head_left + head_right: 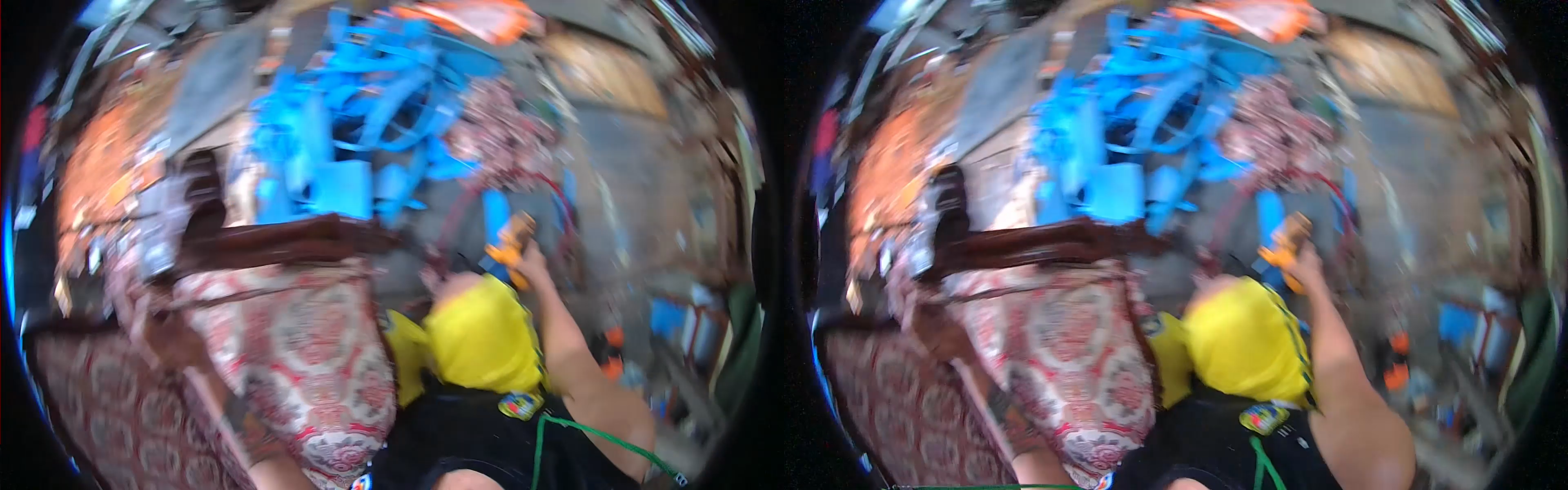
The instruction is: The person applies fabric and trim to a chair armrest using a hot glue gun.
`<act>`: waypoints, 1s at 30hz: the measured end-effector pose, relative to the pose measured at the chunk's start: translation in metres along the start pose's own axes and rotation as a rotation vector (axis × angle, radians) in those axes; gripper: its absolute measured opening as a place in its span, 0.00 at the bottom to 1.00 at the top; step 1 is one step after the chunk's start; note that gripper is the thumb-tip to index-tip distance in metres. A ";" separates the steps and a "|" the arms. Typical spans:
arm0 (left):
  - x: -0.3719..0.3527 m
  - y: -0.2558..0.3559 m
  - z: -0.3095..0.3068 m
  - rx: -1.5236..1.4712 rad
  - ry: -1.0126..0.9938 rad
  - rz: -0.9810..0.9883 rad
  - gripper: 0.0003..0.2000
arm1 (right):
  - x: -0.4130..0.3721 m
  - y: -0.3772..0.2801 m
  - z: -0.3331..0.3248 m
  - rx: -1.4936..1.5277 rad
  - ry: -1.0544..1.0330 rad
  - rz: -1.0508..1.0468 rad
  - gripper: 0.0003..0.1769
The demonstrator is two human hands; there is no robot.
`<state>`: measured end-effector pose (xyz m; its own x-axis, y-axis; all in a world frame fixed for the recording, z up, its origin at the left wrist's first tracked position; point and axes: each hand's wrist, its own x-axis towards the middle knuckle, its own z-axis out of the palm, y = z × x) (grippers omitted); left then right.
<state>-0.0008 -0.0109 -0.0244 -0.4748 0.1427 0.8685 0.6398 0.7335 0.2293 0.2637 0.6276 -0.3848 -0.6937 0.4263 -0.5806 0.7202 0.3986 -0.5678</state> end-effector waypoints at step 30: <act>0.097 0.123 0.023 0.024 -0.188 0.059 0.21 | -0.216 -0.505 -0.253 0.356 -0.345 -1.105 0.25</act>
<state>0.0187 0.1084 0.0779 -0.5429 0.3057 0.7822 0.6561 0.7358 0.1678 0.0523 0.5400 0.1749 -0.9380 -0.2639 0.2245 -0.2681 0.1420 -0.9529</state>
